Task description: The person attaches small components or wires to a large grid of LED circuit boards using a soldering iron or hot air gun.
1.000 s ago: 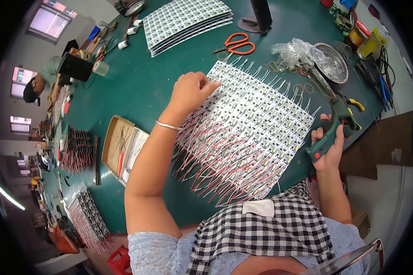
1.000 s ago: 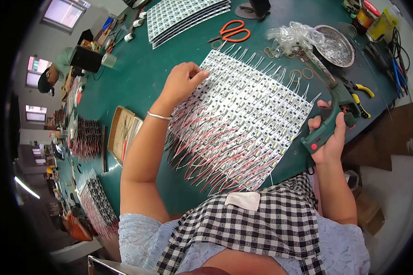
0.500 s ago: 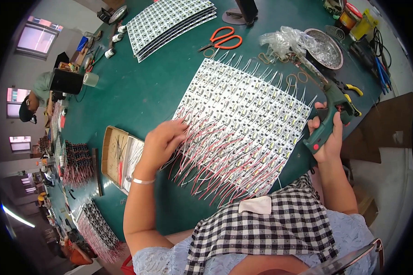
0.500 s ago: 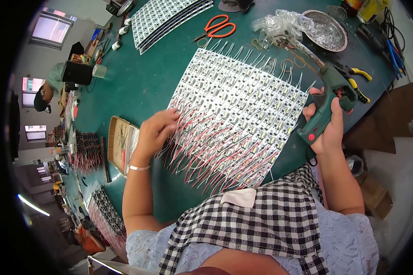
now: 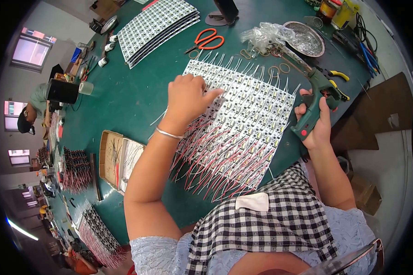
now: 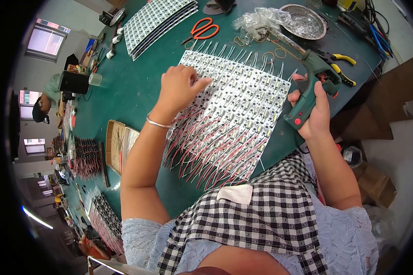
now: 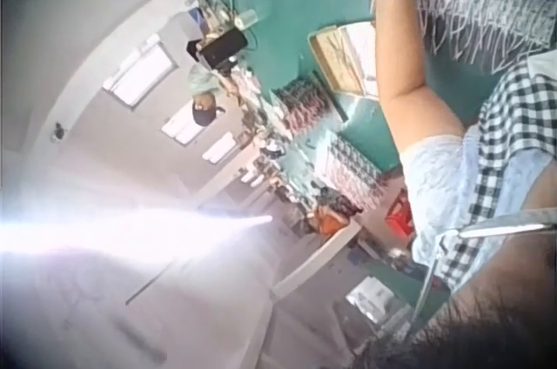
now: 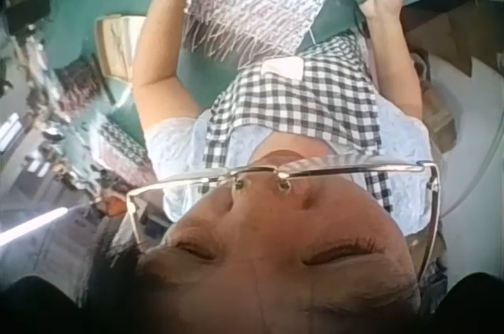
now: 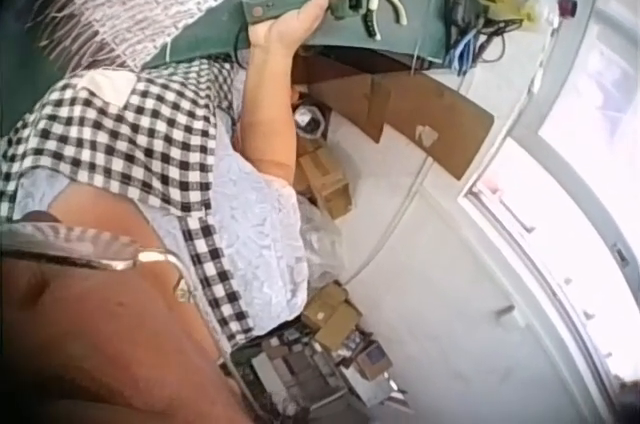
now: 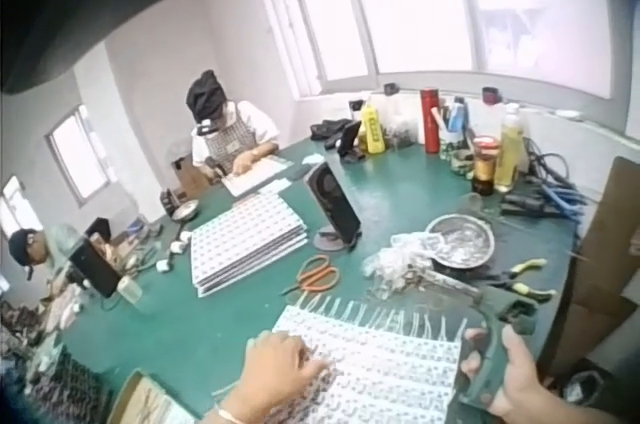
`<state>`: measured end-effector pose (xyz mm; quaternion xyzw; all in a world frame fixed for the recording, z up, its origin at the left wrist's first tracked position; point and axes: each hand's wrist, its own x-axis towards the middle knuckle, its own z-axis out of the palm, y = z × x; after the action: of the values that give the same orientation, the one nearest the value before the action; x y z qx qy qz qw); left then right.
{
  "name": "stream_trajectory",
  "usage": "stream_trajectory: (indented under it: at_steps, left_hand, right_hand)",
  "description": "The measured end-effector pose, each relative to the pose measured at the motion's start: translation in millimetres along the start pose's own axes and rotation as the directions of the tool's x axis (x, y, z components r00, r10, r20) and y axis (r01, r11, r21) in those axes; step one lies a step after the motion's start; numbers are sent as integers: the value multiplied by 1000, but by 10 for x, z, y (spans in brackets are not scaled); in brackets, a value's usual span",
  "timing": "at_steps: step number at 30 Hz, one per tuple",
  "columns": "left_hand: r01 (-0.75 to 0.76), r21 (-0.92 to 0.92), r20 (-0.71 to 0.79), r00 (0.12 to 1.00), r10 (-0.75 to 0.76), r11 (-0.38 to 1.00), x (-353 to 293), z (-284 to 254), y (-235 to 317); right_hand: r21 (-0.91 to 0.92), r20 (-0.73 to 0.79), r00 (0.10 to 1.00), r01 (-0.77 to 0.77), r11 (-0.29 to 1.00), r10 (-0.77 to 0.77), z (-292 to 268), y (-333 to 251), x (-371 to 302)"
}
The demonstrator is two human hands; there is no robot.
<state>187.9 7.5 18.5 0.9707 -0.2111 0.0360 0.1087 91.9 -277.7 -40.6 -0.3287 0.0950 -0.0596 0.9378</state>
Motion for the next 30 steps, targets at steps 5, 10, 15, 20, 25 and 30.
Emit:
stream_trajectory:
  at_steps: [5,10,15,20,25,30]
  left_hand:
    - [-257,-317,-69,966,248,913,-304,174,-84]
    - [-110,-498,-25,993,113,860,-1228,-13,-417]
    - [297,-658,356,932,-62,692,-1397,-667,-529]
    - [-26,-246,-138,990,-9,969,-432,-315,-298]
    - [-275,-110,-114,958,263,955,-124,147,-292]
    - [34,-518,-70,994,-81,855,-476,197,-475]
  right_hand:
    - [-1,-6,1000,-6,1000,6,6,-8,28]
    - [28,-3,1000,-27,999,27,-18,5,46]
    - [58,6,1000,-31,998,31,16,-18,20]
    - [35,-9,1000,-21,999,21,8,10,21]
    - [20,-17,1000,2,1000,-2,30,-7,-13]
    - [9,-28,999,-17,1000,17,0,-14,4]
